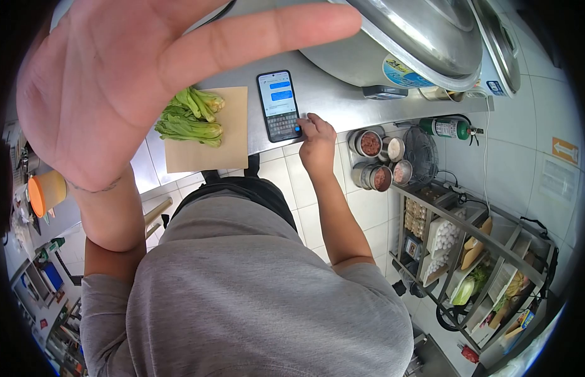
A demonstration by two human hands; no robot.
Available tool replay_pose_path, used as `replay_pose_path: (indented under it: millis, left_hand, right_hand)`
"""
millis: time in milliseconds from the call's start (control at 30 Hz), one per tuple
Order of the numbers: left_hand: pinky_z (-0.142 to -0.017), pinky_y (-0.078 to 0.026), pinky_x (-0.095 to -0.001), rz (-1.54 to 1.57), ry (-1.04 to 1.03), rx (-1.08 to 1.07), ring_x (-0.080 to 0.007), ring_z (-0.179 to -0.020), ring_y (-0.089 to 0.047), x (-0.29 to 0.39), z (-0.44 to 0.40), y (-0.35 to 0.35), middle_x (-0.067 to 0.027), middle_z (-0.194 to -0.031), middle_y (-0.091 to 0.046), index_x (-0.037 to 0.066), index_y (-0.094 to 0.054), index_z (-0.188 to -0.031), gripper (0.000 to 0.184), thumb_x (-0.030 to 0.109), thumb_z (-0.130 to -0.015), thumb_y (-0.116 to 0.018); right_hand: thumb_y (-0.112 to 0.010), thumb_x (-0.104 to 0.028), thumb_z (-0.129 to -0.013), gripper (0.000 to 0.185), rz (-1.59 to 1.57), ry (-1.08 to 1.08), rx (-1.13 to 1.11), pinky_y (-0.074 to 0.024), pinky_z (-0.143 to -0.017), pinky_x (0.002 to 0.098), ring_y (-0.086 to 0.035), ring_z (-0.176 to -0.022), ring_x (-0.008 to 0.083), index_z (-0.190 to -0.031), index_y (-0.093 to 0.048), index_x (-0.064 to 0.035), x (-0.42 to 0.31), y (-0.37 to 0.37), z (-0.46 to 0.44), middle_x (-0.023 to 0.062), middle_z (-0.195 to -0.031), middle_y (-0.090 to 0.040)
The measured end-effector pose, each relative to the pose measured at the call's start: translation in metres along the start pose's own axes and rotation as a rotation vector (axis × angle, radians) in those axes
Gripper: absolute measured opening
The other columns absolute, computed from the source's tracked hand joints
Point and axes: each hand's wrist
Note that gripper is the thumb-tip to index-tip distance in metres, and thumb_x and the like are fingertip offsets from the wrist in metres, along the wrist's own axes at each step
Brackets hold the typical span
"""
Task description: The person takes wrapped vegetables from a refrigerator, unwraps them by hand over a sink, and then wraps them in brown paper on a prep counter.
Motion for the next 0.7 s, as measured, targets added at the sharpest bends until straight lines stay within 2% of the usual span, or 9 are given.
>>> replay_pose_path:
  millis: [200,300,500,700]
  left_hand:
    - [-0.114,-0.011,-0.0585,0.008,0.008,0.004,-0.0422,-0.144,-0.006,-0.001,-0.002,0.001,-0.0254,-0.155,-0.005,0.007,-0.011,-0.151,0.094,0.067,-0.085,-0.04]
    - [-0.114,-0.011,-0.0586,0.007,0.004,0.009,-0.0423,-0.144,-0.006,0.001,-0.001,0.001,-0.0254,-0.155,-0.005,0.007,-0.011,-0.151,0.094,0.067,-0.085,-0.04]
    - [-0.114,-0.011,-0.0586,0.01,0.008,0.01,-0.0423,-0.144,-0.006,0.0,-0.002,0.0,-0.0254,-0.155,-0.005,0.007,-0.011,-0.151,0.094,0.066,-0.085,-0.04]
    - [-0.114,-0.012,-0.0587,0.011,0.002,0.016,-0.0424,-0.144,-0.006,0.001,0.001,0.0,-0.0255,-0.155,-0.005,0.007,-0.011,-0.151,0.093,0.066,-0.085,-0.041]
  right_hand:
    - [-0.052,0.006,-0.072,0.037,0.08,0.043,-0.094,-0.0413,-0.093,0.0425,-0.055,-0.105,0.0329,-0.099,-0.071,-0.011,0.007,0.0,0.004,0.013,-0.114,-0.062]
    - [-0.051,0.006,-0.071,0.038,0.067,0.044,-0.002,-0.0415,-0.092,0.0417,-0.056,-0.103,0.0329,-0.098,-0.071,-0.0111,-0.002,0.002,0.001,0.0129,-0.112,-0.062]
    - [-0.052,0.006,-0.066,0.043,0.043,0.156,-0.15,-0.0341,-0.101,0.0447,-0.049,-0.115,0.0337,-0.101,-0.071,-0.0106,-0.021,-0.005,-0.001,0.0153,-0.122,-0.057]
    - [-0.053,0.006,-0.066,0.044,0.05,0.124,-0.241,-0.0322,-0.103,0.0451,-0.045,-0.119,0.0348,-0.101,-0.072,-0.0111,-0.027,-0.014,0.0,0.0155,-0.125,-0.055]
Point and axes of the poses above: each hand's wrist, its own z-axis away from the middle knuckle, its own y-axis out of the back of the hand, x = y × z
